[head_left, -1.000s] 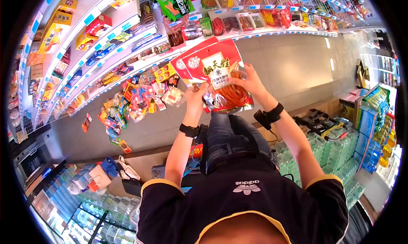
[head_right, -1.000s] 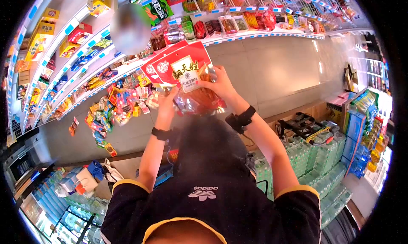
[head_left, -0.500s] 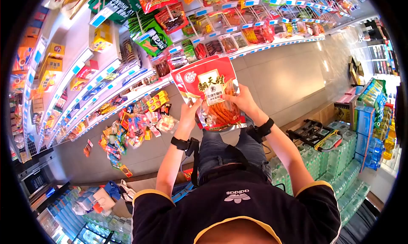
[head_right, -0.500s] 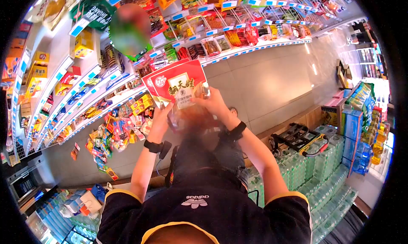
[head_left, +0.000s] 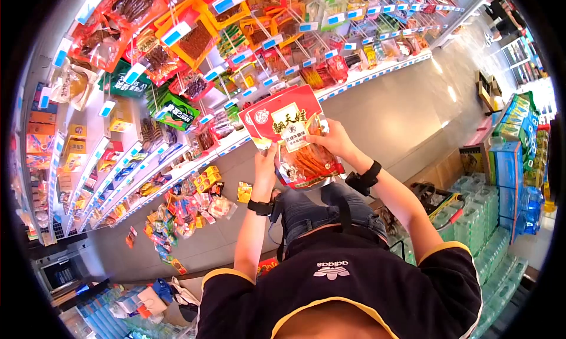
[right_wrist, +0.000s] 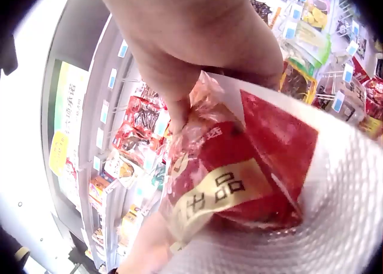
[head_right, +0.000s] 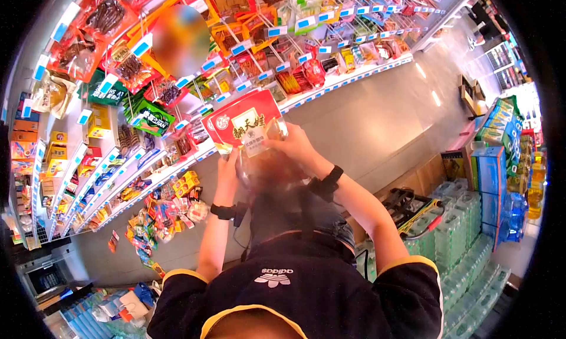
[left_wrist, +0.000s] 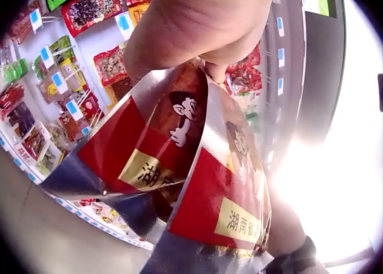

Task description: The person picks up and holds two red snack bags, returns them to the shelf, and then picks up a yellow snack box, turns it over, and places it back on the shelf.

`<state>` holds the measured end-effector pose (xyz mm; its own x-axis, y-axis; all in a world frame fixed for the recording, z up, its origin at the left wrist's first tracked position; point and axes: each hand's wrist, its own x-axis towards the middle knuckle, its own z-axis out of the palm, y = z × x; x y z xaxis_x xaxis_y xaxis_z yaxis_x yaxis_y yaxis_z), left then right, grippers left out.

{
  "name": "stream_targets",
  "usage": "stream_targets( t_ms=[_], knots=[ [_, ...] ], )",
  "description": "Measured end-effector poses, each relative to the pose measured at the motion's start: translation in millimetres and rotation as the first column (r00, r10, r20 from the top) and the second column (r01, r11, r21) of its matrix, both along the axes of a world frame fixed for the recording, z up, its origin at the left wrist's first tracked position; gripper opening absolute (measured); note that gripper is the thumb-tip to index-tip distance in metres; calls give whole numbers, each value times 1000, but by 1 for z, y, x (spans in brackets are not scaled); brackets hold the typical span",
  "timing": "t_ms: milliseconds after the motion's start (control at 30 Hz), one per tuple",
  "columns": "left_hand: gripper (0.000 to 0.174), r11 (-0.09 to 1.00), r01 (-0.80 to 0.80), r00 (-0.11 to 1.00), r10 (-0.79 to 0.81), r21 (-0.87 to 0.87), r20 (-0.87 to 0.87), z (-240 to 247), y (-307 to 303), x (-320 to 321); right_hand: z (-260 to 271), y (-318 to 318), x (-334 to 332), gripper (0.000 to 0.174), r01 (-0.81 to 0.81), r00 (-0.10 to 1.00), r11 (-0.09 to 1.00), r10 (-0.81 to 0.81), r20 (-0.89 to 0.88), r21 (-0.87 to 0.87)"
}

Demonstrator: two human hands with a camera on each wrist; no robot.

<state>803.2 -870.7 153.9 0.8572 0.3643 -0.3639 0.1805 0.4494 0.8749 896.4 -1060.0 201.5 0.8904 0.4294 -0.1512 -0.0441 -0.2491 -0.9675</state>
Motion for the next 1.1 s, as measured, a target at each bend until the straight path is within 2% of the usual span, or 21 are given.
stream_targets(
  t_ms=[100, 200, 233, 333, 367, 467, 500, 600, 633, 733, 767, 867, 900, 967, 1000, 1033, 1067, 1100],
  knots=[
    [22, 998, 27, 999, -29, 56, 46, 15, -14, 6, 6, -20, 14, 34, -42, 999, 999, 42, 15, -8],
    [26, 983, -87, 992, 70, 160, 108, 44, -23, 11, 9, -15, 24, 30, -80, 994, 989, 71, 77, 120],
    [29, 965, -92, 987, 55, 246, 154, 54, -25, 6, 8, -17, 26, 40, -156, 987, 978, 158, -2, 137],
    [28, 928, -44, 998, 21, 369, 67, 41, -11, -11, 9, -18, 21, 42, -226, 973, 958, 232, -18, 175],
    [27, 938, -29, 997, 3, 346, 75, 38, -8, -16, 11, -17, 17, 42, -229, 971, 955, 239, -32, 189],
    [22, 838, 35, 996, 16, 545, -88, 52, 2, -27, 1, -11, 16, 41, -280, 960, 940, 274, 57, 193],
    [17, 887, -111, 992, 70, 448, 107, 41, 3, -29, -9, -8, 18, 41, -325, 944, 916, 300, 139, 234],
    [18, 905, -268, 959, 218, 331, 182, 41, 7, -49, -2, 0, 6, 43, -367, 928, 884, 371, 43, 292],
    [21, 905, -332, 930, 267, 266, 254, 56, 3, -50, 7, 4, 2, 45, -408, 909, 910, 397, 127, 74],
    [19, 907, -409, 877, 360, 104, 317, 46, 10, -66, 21, 23, -7, 47, -485, 873, 873, 480, 91, 46],
    [18, 895, -439, 859, 392, 82, 329, 44, 13, -70, 14, 30, -10, 51, -473, 880, 875, 463, 102, 106],
    [14, 861, -508, 819, 476, 19, 319, 34, 15, -92, 22, 46, -27, 42, -395, 916, 903, 375, 140, 171],
    [13, 854, -521, 813, 492, 10, 311, 33, 19, -98, 21, 50, -27, 53, -463, 886, 876, 455, 90, 138],
    [11, 816, -575, 766, 562, -58, 312, 28, 20, -106, 16, 57, -36, 60, -465, 867, 885, 451, 212, 17],
    [10, 836, -539, 778, 541, -102, 319, 18, 21, -115, 13, 58, -40, 63, -455, 852, 889, 449, 269, -44],
    [9, 854, -499, 790, 517, -145, 329, 6, 28, -126, 22, 59, -43, 70, -506, 840, 862, 489, 236, 17],
    [9, 871, -455, 801, 491, -186, 343, -6, 33, -134, 23, 61, -44, 73, -522, 849, 837, 494, 187, 161],
    [7, 829, -540, 778, 558, -147, 289, 17, 20, -129, 22, 63, -46, 77, -518, 854, 799, 502, 136, 304]
  ],
)
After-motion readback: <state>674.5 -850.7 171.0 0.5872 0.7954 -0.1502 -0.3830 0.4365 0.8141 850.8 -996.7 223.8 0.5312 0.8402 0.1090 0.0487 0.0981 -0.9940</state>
